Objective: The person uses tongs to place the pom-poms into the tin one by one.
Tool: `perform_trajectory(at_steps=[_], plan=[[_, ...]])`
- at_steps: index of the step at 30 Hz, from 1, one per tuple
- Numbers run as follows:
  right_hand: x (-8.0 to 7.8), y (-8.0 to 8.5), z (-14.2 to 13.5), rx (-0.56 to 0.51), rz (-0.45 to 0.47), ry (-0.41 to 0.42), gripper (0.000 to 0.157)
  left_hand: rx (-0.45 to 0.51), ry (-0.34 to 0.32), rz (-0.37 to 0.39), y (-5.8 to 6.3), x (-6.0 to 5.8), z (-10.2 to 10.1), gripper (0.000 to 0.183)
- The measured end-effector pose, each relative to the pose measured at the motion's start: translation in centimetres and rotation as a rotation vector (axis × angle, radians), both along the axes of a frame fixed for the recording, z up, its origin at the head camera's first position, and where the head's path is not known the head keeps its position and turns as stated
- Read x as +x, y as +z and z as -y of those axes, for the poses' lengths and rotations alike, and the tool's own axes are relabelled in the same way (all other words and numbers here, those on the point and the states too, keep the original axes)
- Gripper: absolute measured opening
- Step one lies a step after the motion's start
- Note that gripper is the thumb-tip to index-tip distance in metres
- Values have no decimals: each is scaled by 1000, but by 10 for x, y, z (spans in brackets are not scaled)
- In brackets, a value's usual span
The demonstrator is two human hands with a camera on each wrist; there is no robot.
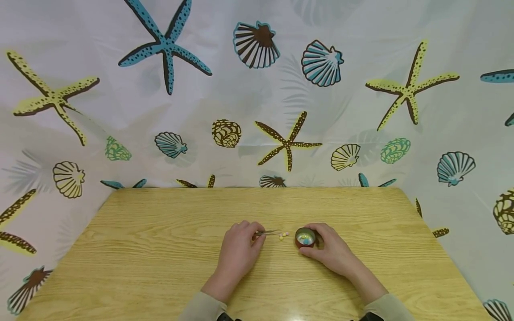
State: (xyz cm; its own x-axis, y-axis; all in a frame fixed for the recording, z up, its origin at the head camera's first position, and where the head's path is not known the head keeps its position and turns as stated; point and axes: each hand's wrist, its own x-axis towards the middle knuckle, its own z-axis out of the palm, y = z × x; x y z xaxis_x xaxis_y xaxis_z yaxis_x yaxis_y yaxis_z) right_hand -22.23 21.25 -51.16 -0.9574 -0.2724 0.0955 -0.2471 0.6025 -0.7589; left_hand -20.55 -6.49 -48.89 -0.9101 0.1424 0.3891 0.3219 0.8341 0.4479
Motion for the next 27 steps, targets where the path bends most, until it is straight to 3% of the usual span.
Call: perform_trajectory(at_steps=[27], plan=[[0, 0, 0, -7, 6, -2, 62, -49, -24, 3, -9, -1, 2, 7]])
